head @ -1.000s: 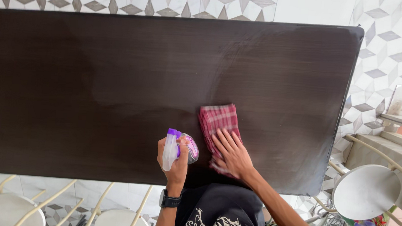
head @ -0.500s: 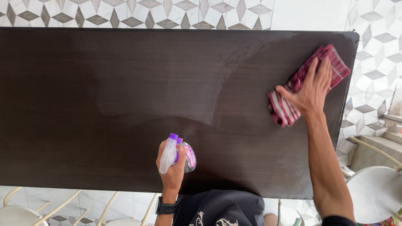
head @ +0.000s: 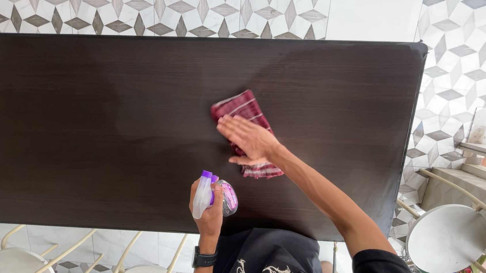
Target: The person cleans a long dark table by spraying it with a cleaning solution and wiping it down with a cloth.
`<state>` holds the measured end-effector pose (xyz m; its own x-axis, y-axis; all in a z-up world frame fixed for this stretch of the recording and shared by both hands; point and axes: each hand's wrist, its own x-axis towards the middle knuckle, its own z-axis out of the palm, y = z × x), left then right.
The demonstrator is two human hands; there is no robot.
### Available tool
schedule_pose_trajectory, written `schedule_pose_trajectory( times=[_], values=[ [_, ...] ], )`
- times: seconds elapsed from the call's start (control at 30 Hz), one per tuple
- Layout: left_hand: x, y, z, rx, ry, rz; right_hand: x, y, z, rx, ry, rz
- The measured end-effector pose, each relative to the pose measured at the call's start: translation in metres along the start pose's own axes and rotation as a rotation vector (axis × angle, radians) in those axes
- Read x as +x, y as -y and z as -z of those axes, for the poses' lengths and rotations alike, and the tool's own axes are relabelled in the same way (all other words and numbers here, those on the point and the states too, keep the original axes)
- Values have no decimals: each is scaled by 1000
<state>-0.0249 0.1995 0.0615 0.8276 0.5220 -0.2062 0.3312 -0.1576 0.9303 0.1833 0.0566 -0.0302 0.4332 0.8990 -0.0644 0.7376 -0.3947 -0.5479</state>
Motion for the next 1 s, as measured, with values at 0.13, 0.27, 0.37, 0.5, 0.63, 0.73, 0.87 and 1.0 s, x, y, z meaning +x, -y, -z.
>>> schedule_pose_trajectory(
  times=[0.13, 0.27, 0.37, 0.5, 0.63, 0.73, 0.87, 1.0],
  values=[
    [2, -12, -8, 25, 12, -40, -2, -22, 4, -96, 16, 79],
    [3, -18, -14, 50, 19, -18, -16, -80, 63, -238, 10, -200],
    [-4, -22, -18, 38, 14, -89, -45, -126, 104, -326, -51, -435],
    [-14, -26, -29, 38, 55, -43, -122, -169, 137, -218, -221, -875],
    [-22, -29, -46, 73, 109, -86, -218, -163, 123, -238, -518, -1004],
    [-24, -31, -63, 51, 163, -96, -271, -129, 85, -230, -655, -1058],
    [-23, -34, -77, 30, 207, -126, -304, -73, 34, -256, -654, -1135],
    [-25, -35, -78, 41, 204, -112, -307, -78, 36, -287, -625, -1058]
  ],
)
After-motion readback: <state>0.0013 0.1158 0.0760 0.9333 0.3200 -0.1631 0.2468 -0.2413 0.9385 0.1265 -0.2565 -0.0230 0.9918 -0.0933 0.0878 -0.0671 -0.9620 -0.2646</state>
